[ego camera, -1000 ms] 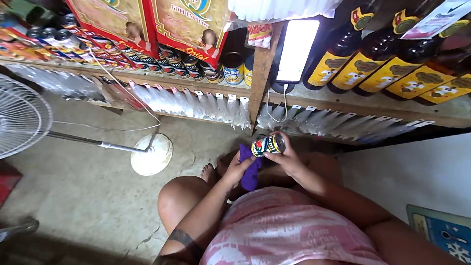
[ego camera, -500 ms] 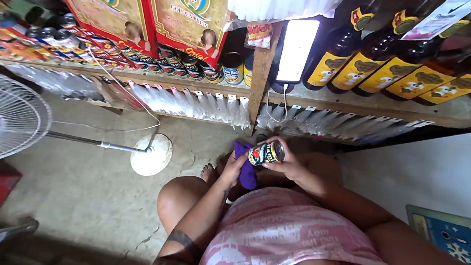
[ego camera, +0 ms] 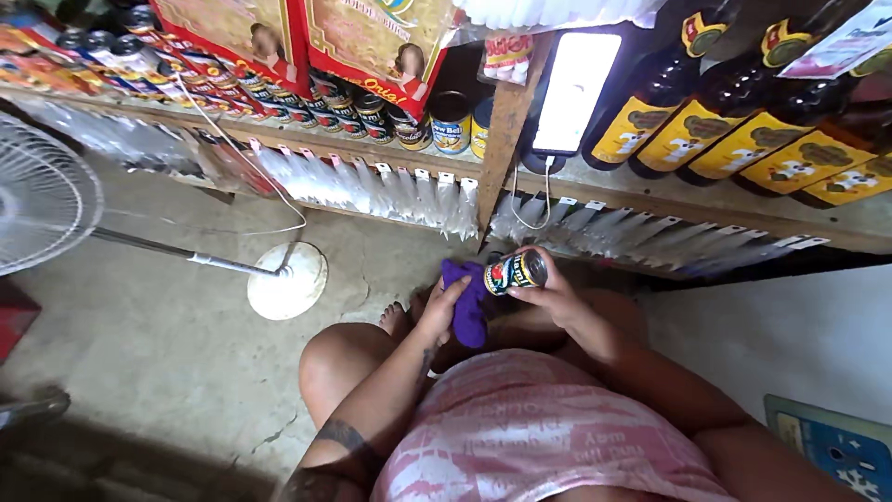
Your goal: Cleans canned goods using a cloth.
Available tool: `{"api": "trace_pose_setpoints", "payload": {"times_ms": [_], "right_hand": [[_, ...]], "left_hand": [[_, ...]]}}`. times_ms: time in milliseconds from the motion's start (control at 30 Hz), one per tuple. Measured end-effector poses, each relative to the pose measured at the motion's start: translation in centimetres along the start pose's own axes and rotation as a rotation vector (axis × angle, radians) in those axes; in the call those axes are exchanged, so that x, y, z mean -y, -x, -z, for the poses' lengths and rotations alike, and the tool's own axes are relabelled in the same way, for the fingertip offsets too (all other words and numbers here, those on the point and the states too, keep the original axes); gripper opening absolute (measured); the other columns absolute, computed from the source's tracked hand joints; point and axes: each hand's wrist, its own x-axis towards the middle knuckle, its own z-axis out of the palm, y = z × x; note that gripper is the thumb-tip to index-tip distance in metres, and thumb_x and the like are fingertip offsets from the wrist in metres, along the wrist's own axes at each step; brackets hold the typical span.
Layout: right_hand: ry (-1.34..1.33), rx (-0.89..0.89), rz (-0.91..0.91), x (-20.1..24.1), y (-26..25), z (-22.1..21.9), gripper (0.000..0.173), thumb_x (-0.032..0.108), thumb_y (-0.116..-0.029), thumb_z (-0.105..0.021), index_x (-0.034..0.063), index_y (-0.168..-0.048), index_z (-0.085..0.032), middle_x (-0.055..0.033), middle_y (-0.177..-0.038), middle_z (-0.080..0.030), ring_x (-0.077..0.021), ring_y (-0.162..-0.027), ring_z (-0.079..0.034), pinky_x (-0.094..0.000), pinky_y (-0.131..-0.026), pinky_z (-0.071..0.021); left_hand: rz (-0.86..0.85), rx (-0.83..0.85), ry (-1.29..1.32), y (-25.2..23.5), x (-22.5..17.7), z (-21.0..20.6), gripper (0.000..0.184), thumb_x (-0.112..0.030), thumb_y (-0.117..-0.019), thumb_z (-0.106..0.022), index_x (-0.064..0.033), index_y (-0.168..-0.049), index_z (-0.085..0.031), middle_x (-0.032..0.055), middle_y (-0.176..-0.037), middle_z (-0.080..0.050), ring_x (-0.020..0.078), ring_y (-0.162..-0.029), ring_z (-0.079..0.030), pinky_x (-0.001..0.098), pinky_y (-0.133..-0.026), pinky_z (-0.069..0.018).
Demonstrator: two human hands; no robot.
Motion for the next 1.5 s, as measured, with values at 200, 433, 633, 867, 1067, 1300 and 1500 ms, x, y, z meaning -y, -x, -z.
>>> {"api": "trace_pose_setpoints", "payload": {"times_ms": [200,433,633,867,1067,1300,1500], "right_hand": [[-0.556,-0.025,-0.302,0.2,-0.3,0.4,0.039,0.029,-0.0925,-0.069,0.0078,-0.121,-0.054,-0.008,-0.106,-0.072,-0.0187,-0.096,-0.072,-0.0337,-0.087,-0.0608],[-0.74,-0.021,-0.386,-0.6,-1.1,0.9,0.048,0.052,-0.0989,-0.054,0.0094,-0.122,-0.055,-0.0122,-0.106,-0.07,-0.0199,-0.087,-0.074,-0.0294,-0.075,-0.0633],[-0.822,-0.043,-0.463,-0.6,-1.3,0.6,0.061,0.061,-0.1026,-0.031,0.0071,-0.117,-0.055,-0.0134,-0.095,-0.068,-0.0203,-0.079,-0.073,-0.0279,-0.066,-0.0629],[-0.667,-0.037,-0.309,-0.8,-1.0,0.2,0.053,0.049,-0.0908,-0.069,0.011,-0.124,-0.052,-0.0096,-0.106,-0.07,-0.0205,-0.089,-0.073,-0.0333,-0.079,-0.0628],[0.009,-0.06,0.105,-2.0,0.3,-1.1,0.078,0.012,-0.0727,-0.083,0.0073,-0.137,-0.04,-0.0015,-0.118,-0.065,-0.0123,-0.106,-0.066,-0.0337,-0.092,-0.0586],[0.138,-0.093,0.075,-1.8,0.0,-0.5,0.072,0.006,-0.0764,-0.076,0.0018,-0.138,-0.04,-0.0076,-0.123,-0.062,-0.0114,-0.11,-0.064,-0.03,-0.094,-0.0562],[0.038,-0.168,0.101,-1.4,0.2,-0.4,0.078,0.006,-0.0758,-0.078,0.0038,-0.142,-0.036,-0.0054,-0.12,-0.062,-0.0107,-0.107,-0.066,-0.0296,-0.091,-0.0583]], "left_hand": [[-0.029,-0.171,0.025,-1.2,1.2,1.0,0.026,-0.021,-0.107,-0.049,-0.0039,-0.126,-0.054,0.0076,-0.091,-0.071,0.0152,-0.083,-0.07,0.0344,-0.078,-0.0602],[-0.099,-0.136,0.014,-1.2,2.1,1.4,0.027,-0.021,-0.1044,-0.056,-0.0074,-0.127,-0.053,0.0059,-0.095,-0.071,0.0143,-0.083,-0.071,0.0336,-0.078,-0.0602],[-0.1,-0.124,0.002,-1.1,2.1,1.4,0.028,-0.021,-0.1043,-0.056,-0.0081,-0.129,-0.051,0.0059,-0.096,-0.071,0.0142,-0.084,-0.071,0.0337,-0.078,-0.0601],[-0.053,-0.081,-0.062,-1.2,2.1,1.3,0.031,-0.021,-0.1042,-0.057,-0.0068,-0.131,-0.052,0.007,-0.098,-0.071,0.015,-0.086,-0.071,0.0352,-0.081,-0.0599],[0.163,0.057,-0.061,-0.4,1.3,0.7,0.028,-0.024,-0.1061,-0.052,-0.0066,-0.128,-0.056,0.0059,-0.097,-0.071,0.0127,-0.088,-0.07,0.0323,-0.082,-0.0589],[0.132,0.136,-0.036,-0.3,0.9,1.2,0.022,-0.017,-0.1034,-0.053,-0.0049,-0.122,-0.057,0.0036,-0.094,-0.071,0.0109,-0.086,-0.07,0.0307,-0.081,-0.0592],[0.028,0.15,-0.166,-0.7,1.5,1.0,0.025,-0.015,-0.1016,-0.057,-0.0002,-0.121,-0.058,0.0043,-0.095,-0.071,0.0107,-0.087,-0.07,0.031,-0.083,-0.0597]]}}
